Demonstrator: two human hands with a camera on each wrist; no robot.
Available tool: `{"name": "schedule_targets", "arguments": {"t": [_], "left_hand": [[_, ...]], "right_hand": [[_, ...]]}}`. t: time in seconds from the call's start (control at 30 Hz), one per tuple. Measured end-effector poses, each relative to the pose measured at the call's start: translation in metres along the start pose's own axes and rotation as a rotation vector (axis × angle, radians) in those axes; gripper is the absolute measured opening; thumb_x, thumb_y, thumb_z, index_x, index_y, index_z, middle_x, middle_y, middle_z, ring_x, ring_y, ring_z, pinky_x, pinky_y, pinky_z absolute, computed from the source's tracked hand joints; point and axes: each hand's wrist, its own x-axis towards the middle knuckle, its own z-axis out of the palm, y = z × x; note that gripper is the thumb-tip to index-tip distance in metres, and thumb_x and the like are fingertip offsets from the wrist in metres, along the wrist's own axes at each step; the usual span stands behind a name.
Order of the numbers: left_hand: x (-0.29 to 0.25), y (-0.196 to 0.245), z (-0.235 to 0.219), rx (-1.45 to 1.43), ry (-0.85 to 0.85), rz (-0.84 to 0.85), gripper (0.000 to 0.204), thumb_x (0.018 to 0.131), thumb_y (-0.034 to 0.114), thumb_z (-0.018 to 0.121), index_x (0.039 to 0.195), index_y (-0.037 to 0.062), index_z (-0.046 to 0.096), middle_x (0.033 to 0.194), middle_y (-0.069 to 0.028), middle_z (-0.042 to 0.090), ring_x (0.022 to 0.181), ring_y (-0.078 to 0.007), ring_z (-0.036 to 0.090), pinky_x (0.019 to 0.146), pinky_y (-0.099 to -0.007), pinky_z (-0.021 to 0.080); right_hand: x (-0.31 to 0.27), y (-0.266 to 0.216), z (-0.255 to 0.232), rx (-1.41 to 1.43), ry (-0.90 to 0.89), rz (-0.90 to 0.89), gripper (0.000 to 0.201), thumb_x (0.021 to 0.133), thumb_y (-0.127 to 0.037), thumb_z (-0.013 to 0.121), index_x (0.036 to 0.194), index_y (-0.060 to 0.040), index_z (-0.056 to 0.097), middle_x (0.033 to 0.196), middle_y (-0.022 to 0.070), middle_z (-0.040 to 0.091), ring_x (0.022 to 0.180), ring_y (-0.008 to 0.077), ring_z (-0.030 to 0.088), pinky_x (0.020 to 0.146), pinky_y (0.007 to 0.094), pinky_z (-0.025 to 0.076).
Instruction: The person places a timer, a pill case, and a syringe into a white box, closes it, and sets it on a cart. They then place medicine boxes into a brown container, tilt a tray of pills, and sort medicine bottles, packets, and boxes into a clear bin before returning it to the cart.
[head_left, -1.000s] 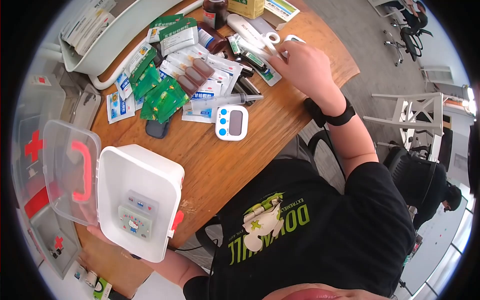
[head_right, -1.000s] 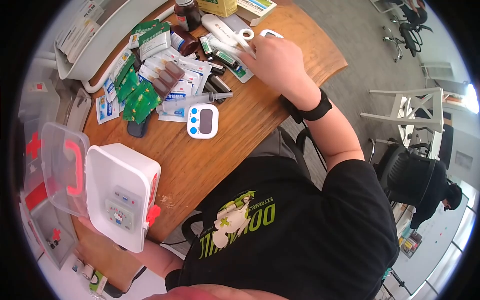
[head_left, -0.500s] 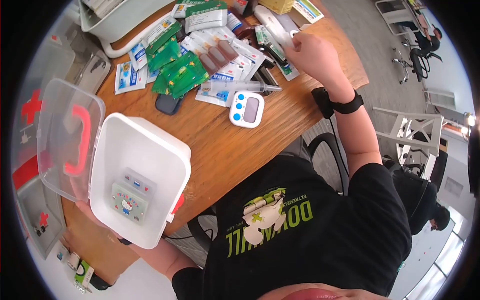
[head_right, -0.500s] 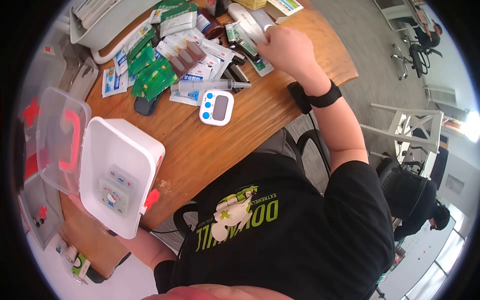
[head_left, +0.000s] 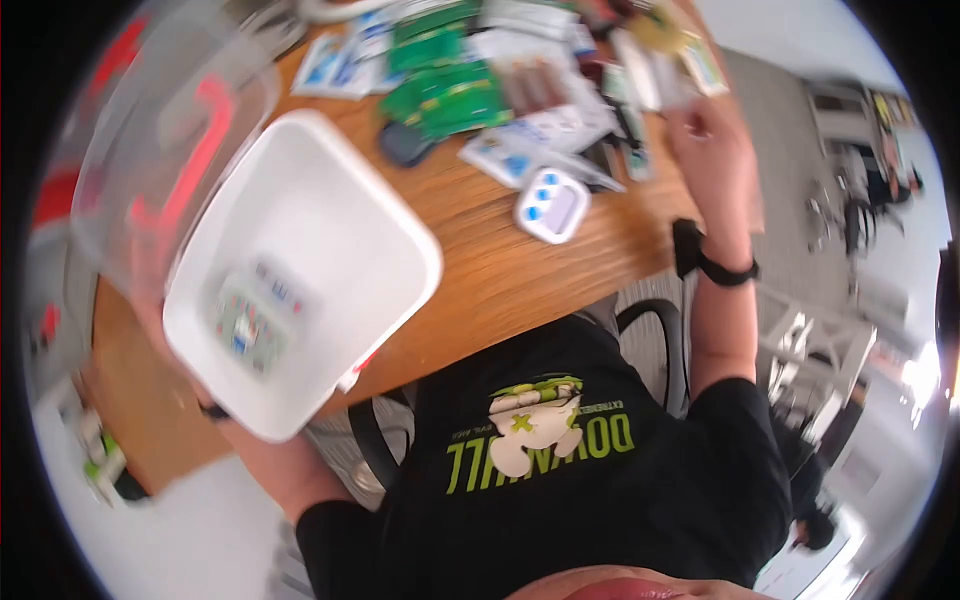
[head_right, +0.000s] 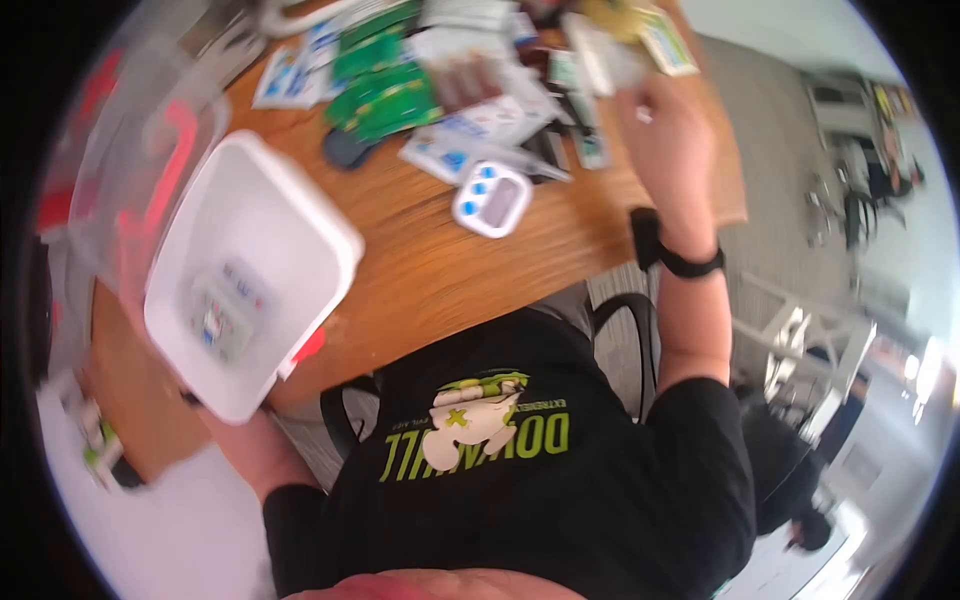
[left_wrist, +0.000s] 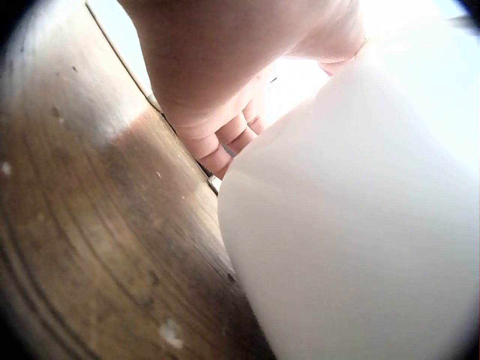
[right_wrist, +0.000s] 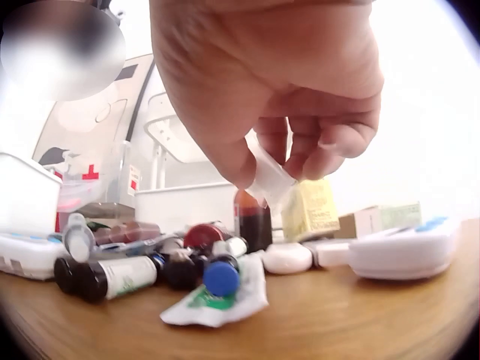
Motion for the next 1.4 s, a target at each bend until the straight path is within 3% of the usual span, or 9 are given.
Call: {"name": "schedule_targets", "arguments": {"t": [0.07, 0.13, 0.2, 0.3, 0.4, 0.67, 1.07, 1.23, 1.4], "left_hand": [[-0.003, -0.013, -0.04, 0.367, 0.248, 0.183, 0.055, 0.104, 0.031, 0.048, 0.145, -0.0056, 0.046, 0.138, -0.0205, 0.059, 0.12, -0.0314, 0.063, 0.103, -0.0427, 0.052], [0.015, -0.01, -0.082, 0.179, 0.067, 0.106, 0.055, 0.104, 0.029, 0.047, 0.147, -0.0053, 0.043, 0.137, -0.0203, 0.06, 0.12, -0.03, 0.063, 0.101, -0.0413, 0.053], [0.019, -0.01, -0.095, 0.125, -0.036, 0.12, 0.056, 0.103, 0.029, 0.049, 0.148, -0.0036, 0.042, 0.134, -0.0193, 0.061, 0.117, -0.0275, 0.064, 0.098, -0.0387, 0.055], [0.012, -0.01, -0.051, -0.099, -0.006, 0.166, 0.056, 0.102, 0.035, 0.059, 0.145, 0.0021, 0.047, 0.122, -0.014, 0.068, 0.104, -0.0183, 0.069, 0.088, -0.0292, 0.057], [0.018, -0.018, -0.085, -0.034, -0.166, 0.178, 0.069, 0.102, 0.046, 0.056, 0.152, 0.0023, 0.039, 0.127, -0.0161, 0.067, 0.108, -0.0195, 0.069, 0.09, -0.0297, 0.057], [0.025, -0.02, -0.087, 0.033, -0.119, 0.207, 0.058, 0.104, 0.036, 0.051, 0.149, 0.0006, 0.043, 0.122, -0.0132, 0.068, 0.102, -0.0164, 0.069, 0.085, -0.0269, 0.056], [0.019, -0.023, -0.099, 0.072, -0.067, 0.228, 0.052, 0.103, 0.027, 0.051, 0.145, -0.003, 0.046, 0.114, -0.012, 0.07, 0.099, -0.0158, 0.069, 0.087, -0.0266, 0.055], [0.021, -0.026, -0.099, 0.055, -0.061, 0.241, 0.05, 0.103, 0.027, 0.051, 0.143, -0.0028, 0.047, 0.111, -0.0112, 0.071, 0.098, -0.0151, 0.069, 0.086, -0.0261, 0.055], [0.02, -0.015, -0.083, 0.023, 0.001, 0.176, 0.051, 0.103, 0.029, 0.053, 0.142, -0.0018, 0.047, 0.11, -0.0114, 0.071, 0.098, -0.0151, 0.069, 0.086, -0.0256, 0.055]], "right_hand": [[-0.006, -0.022, -0.019, 0.082, 0.05, -0.015, 0.021, 0.091, -0.024, 0.073, 0.087, -0.0037, 0.069, 0.077, 0.0116, 0.068, 0.071, 0.0217, 0.067, 0.068, 0.0345, 0.052], [-0.011, -0.038, -0.034, 0.306, -0.017, -0.019, 0.015, 0.093, -0.015, 0.074, 0.094, -0.0008, 0.071, 0.075, 0.0025, 0.068, 0.068, 0.0066, 0.061, 0.062, 0.0246, 0.049], [-0.014, -0.061, -0.05, 0.325, 0.022, -0.191, 0.007, 0.09, -0.005, 0.075, 0.093, 0.0001, 0.071, 0.081, 0.0024, 0.069, 0.074, 0.0058, 0.061, 0.067, 0.0223, 0.048], [-0.018, -0.105, -0.067, 0.538, -0.033, -0.354, 0.009, 0.085, 0.002, 0.076, 0.09, -0.0007, 0.069, 0.083, 0.0027, 0.069, 0.077, 0.0099, 0.062, 0.069, 0.0244, 0.049], [-0.025, -0.175, -0.079, 0.47, -0.169, -0.715, 0.015, 0.079, 0.006, 0.077, 0.09, 0.0005, 0.068, 0.085, 0.0062, 0.069, 0.078, 0.0165, 0.065, 0.07, 0.0282, 0.05], [-0.026, -0.271, -0.05, 0.301, -0.608, -1.284, 0.019, 0.072, 0.002, 0.078, 0.086, -0.0029, 0.066, 0.079, 0.0087, 0.064, 0.074, 0.0293, 0.063, 0.064, 0.037, 0.05], [-0.034, -0.291, -0.031, 0.327, -0.801, -1.339, 0.026, 0.071, 0.0, 0.08, 0.095, -0.0033, 0.07, 0.083, 0.0099, 0.066, 0.077, 0.0303, 0.063, 0.066, 0.0382, 0.05], [-0.028, -0.292, -0.034, 0.508, -0.612, -1.346, 0.027, 0.075, 0.002, 0.079, 0.101, -0.0012, 0.072, 0.093, 0.0096, 0.071, 0.078, 0.0241, 0.066, 0.064, 0.0334, 0.049], [-0.015, -0.241, -0.05, 0.517, -0.367, -1.085, 0.023, 0.081, 0.007, 0.074, 0.103, -0.0006, 0.072, 0.093, 0.0061, 0.072, 0.074, 0.0114, 0.061, 0.059, 0.0236, 0.044]]}}
